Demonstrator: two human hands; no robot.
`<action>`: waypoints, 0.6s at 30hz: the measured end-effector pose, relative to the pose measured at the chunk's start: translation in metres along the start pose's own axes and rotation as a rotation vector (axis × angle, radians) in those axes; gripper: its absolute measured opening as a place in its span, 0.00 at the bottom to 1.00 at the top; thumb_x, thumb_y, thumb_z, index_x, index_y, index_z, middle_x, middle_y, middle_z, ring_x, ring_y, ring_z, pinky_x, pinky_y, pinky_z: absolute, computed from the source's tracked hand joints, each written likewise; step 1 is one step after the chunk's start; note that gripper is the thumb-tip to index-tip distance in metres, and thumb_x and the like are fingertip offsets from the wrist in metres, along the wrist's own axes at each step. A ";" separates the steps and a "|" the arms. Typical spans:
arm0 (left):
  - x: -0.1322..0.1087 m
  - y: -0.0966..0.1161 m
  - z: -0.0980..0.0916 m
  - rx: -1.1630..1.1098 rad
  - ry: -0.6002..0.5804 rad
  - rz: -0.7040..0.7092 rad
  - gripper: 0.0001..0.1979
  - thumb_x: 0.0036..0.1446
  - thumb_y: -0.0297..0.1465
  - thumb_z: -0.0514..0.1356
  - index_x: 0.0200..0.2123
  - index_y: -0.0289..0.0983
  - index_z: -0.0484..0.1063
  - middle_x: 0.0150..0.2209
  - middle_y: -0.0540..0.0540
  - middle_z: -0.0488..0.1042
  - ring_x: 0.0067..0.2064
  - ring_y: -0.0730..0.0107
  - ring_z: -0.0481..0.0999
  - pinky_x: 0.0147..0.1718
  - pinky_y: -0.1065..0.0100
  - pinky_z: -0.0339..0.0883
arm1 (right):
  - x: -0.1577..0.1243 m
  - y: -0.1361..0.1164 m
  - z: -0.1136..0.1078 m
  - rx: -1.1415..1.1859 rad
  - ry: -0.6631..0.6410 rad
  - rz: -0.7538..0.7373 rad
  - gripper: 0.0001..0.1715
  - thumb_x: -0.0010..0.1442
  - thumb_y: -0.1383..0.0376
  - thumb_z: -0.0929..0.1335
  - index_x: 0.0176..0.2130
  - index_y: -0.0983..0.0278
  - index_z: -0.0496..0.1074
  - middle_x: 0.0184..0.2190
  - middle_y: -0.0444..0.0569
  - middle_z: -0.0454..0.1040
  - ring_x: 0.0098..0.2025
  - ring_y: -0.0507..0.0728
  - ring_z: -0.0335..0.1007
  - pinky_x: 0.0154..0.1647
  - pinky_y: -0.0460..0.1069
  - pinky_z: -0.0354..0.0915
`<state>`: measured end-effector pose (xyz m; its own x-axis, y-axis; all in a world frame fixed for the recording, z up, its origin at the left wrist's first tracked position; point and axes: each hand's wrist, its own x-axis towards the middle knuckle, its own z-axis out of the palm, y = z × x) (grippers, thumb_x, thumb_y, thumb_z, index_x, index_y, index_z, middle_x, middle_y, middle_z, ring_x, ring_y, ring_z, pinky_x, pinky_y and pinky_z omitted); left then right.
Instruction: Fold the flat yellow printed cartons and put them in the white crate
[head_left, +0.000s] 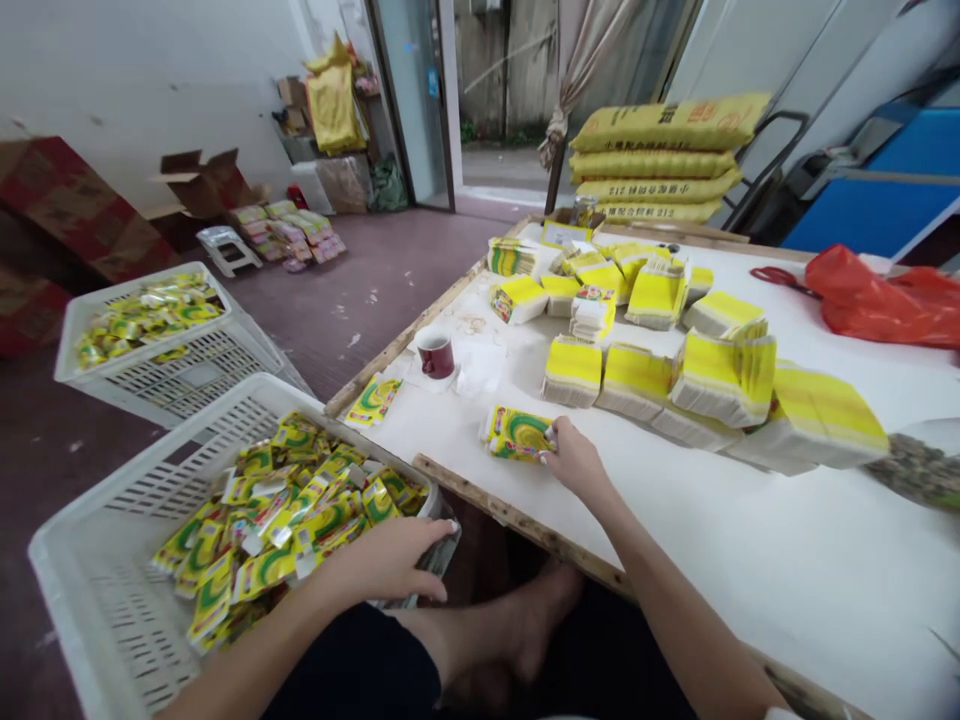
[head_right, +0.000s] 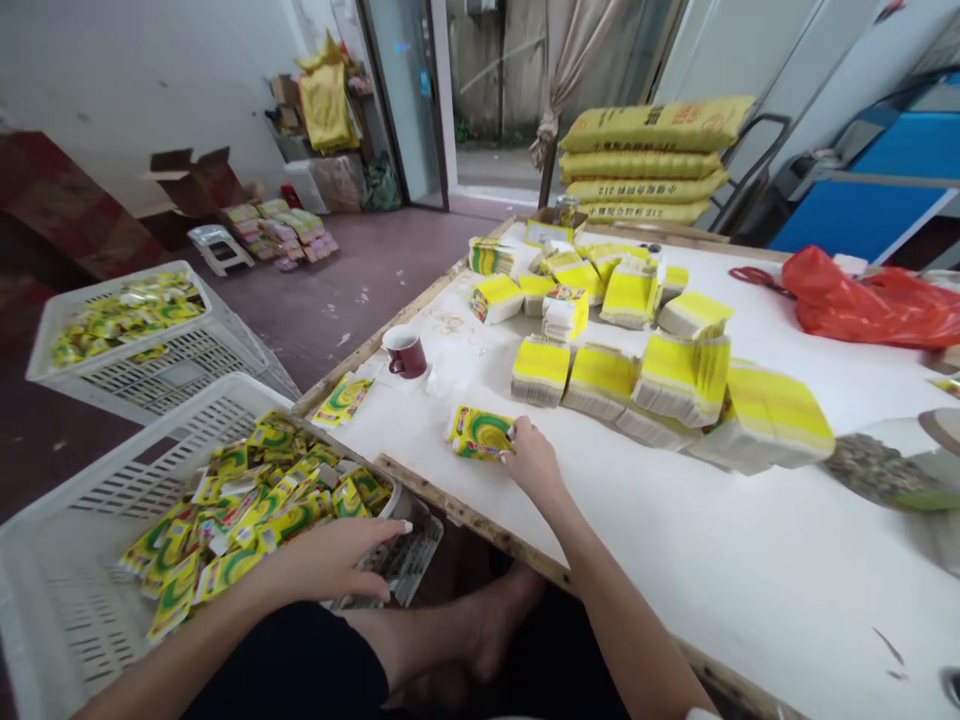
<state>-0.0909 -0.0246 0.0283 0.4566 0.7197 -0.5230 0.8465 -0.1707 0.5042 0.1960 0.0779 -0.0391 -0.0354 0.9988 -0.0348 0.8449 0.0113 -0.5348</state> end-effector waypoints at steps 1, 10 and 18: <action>0.001 0.000 0.001 -0.039 0.013 0.017 0.36 0.47 0.38 0.71 0.60 0.38 0.71 0.56 0.35 0.77 0.57 0.44 0.77 0.56 0.54 0.68 | 0.000 0.001 -0.001 0.034 0.022 -0.009 0.16 0.53 0.72 0.72 0.36 0.61 0.61 0.35 0.49 0.74 0.34 0.57 0.70 0.34 0.48 0.56; 0.025 0.010 0.014 -0.840 0.302 0.236 0.37 0.41 0.45 0.73 0.54 0.37 0.71 0.50 0.37 0.79 0.46 0.57 0.79 0.46 0.60 0.73 | -0.023 -0.030 -0.016 0.464 0.044 -0.160 0.10 0.56 0.63 0.66 0.32 0.57 0.56 0.24 0.40 0.66 0.27 0.54 0.64 0.29 0.48 0.60; 0.012 0.040 0.007 -1.117 0.847 0.100 0.29 0.52 0.58 0.62 0.42 0.39 0.79 0.44 0.40 0.82 0.59 0.48 0.74 0.66 0.53 0.59 | -0.080 -0.110 0.018 0.954 -0.235 -0.363 0.11 0.50 0.67 0.69 0.29 0.59 0.59 0.22 0.37 0.60 0.25 0.50 0.53 0.26 0.46 0.51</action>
<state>-0.0495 -0.0279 0.0379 -0.1386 0.9864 -0.0880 -0.0234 0.0856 0.9961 0.0967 -0.0037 0.0074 -0.3922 0.9072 0.1524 -0.0050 0.1635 -0.9865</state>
